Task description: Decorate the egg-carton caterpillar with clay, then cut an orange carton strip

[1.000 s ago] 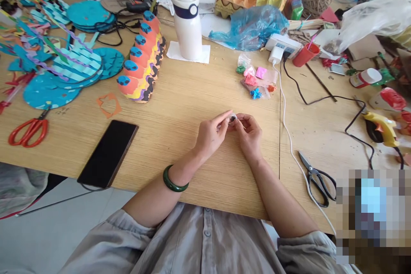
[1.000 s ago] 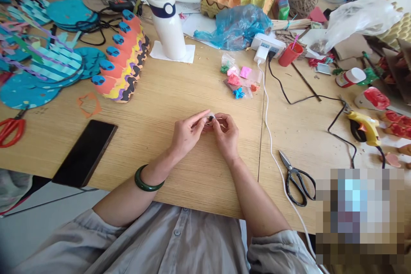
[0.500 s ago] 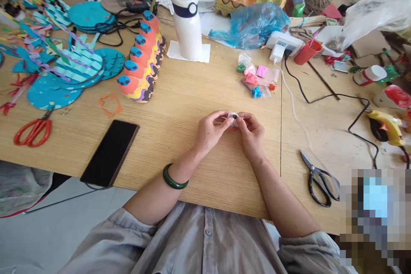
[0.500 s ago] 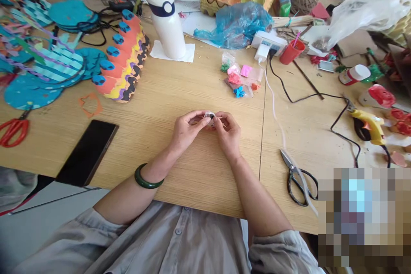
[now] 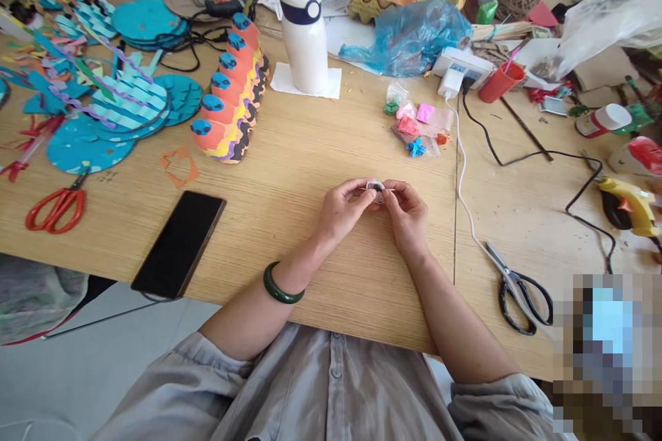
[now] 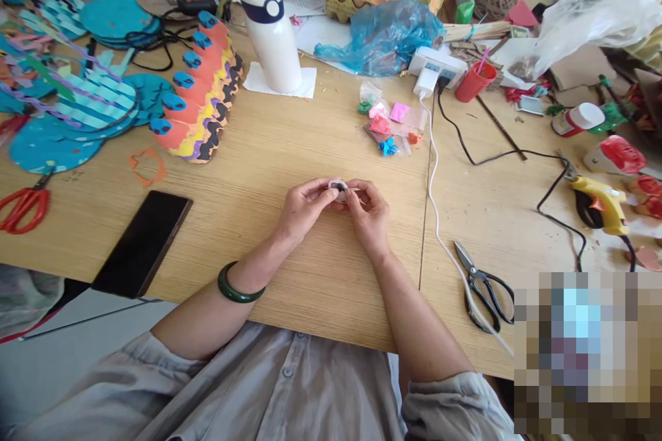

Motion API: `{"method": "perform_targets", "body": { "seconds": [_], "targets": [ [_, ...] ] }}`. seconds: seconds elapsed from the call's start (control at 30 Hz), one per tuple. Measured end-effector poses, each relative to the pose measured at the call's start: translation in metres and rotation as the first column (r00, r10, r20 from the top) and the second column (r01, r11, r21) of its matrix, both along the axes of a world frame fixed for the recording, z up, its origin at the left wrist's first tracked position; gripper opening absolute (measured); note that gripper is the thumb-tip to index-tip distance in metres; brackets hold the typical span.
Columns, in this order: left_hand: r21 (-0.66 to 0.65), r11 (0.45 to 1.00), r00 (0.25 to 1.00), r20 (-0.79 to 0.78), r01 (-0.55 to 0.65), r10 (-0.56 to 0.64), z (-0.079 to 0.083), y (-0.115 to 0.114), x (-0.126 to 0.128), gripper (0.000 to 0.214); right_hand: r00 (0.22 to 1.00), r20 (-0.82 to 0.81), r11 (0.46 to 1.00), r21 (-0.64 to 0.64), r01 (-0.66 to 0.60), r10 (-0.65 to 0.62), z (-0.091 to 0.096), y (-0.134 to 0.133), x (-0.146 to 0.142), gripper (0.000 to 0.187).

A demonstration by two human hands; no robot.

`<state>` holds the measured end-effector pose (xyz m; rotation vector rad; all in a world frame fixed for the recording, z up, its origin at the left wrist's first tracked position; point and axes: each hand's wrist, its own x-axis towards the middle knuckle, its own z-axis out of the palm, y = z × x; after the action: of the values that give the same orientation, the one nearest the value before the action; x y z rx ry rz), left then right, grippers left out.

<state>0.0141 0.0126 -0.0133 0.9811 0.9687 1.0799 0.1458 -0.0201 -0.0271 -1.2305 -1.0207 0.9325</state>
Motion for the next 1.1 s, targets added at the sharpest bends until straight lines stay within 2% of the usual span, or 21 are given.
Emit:
{"method": "perform_targets", "body": {
  "seconds": [0.13,0.27,0.47,0.63,0.83,1.1],
  "targets": [
    [-0.040,0.999,0.997,0.071,-0.029,0.031,0.002,0.000,0.000,0.032,0.999,-0.036,1.000,0.018,-0.007,0.008,0.002,-0.001,-0.001,0.024],
    [-0.040,0.995,0.993,0.069,-0.096,0.098,0.001,0.002,-0.001,0.033,1.000,-0.022,0.999,0.037,-0.012,0.013,0.004,-0.004,-0.004,0.022],
    [-0.061,0.991,0.988,0.094,-0.119,0.124,0.001,0.003,-0.001,0.030,0.983,0.185,0.984,0.177,-0.022,-0.012,0.003,-0.007,-0.004,0.012],
    [-0.082,0.991,0.987,0.110,-0.108,0.116,0.003,0.002,0.000,0.031,0.938,0.346,0.967,0.245,-0.064,-0.026,0.003,-0.009,-0.004,0.019],
    [-0.105,0.988,0.983,0.132,-0.113,0.127,0.005,0.001,0.000,0.031,0.949,0.312,0.968,0.247,-0.035,-0.045,0.002,-0.010,-0.004,0.025],
    [-0.125,0.985,0.984,0.119,-0.118,0.133,0.006,0.002,0.000,0.031,0.908,0.418,0.968,0.241,-0.078,-0.031,0.003,-0.011,-0.003,0.032]
  ]
}}
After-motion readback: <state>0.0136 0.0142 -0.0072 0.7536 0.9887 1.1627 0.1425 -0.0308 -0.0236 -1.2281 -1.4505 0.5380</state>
